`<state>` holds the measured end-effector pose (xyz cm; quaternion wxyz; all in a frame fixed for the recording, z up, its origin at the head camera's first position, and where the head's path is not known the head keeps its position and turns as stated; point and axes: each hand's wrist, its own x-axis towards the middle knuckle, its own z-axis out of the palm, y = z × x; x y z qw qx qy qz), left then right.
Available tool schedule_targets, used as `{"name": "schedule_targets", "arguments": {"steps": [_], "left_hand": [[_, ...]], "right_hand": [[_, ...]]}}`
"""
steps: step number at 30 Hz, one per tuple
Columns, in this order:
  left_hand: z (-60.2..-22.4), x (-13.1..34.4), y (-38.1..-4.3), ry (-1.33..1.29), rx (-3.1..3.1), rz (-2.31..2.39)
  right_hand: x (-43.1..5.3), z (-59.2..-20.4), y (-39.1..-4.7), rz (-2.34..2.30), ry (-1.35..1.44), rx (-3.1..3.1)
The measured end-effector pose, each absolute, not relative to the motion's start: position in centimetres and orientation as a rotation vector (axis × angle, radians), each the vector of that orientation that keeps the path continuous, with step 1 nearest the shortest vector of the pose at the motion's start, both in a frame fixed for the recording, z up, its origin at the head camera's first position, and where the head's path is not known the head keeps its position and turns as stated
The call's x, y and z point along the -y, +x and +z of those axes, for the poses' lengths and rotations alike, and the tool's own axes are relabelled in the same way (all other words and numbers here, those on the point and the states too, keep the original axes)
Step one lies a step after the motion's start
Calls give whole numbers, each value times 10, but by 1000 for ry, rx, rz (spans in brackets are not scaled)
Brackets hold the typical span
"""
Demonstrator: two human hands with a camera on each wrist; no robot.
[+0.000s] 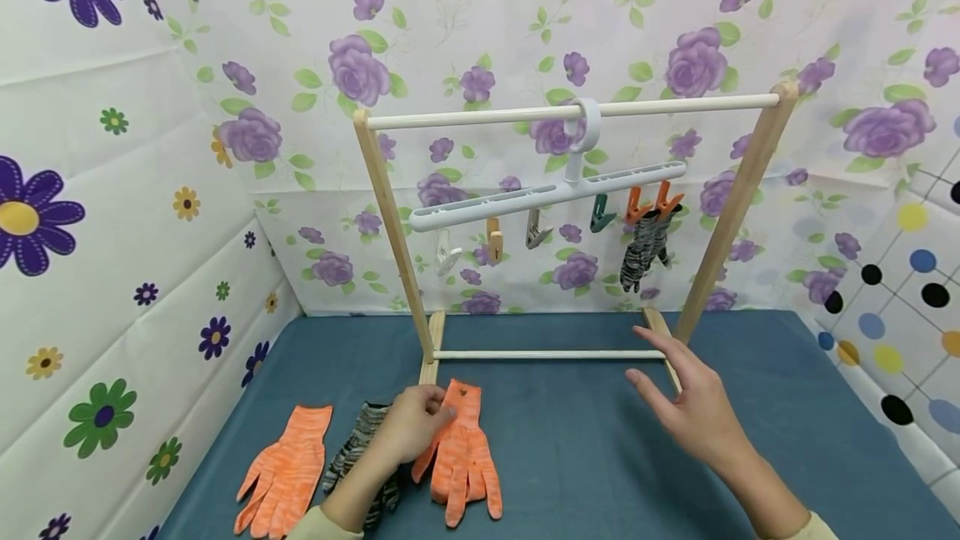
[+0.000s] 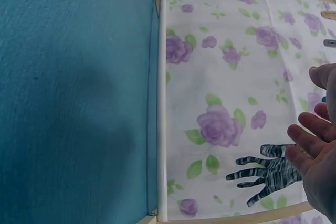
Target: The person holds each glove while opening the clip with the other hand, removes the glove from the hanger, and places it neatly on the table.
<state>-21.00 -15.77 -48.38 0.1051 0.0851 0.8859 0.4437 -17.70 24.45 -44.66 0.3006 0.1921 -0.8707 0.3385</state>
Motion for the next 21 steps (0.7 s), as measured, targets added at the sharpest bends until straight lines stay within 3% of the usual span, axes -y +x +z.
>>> {"name": "schedule_targets", "arguments": {"steps": [9, 21], "left_hand": [[-492, 155, -208, 362, -2707, 1240], [-493, 146, -208, 216, -2866, 895]], "right_hand": [[-251, -452, -176, 873, 511, 2339], [-262, -458, -174, 848, 494, 2350]]}}
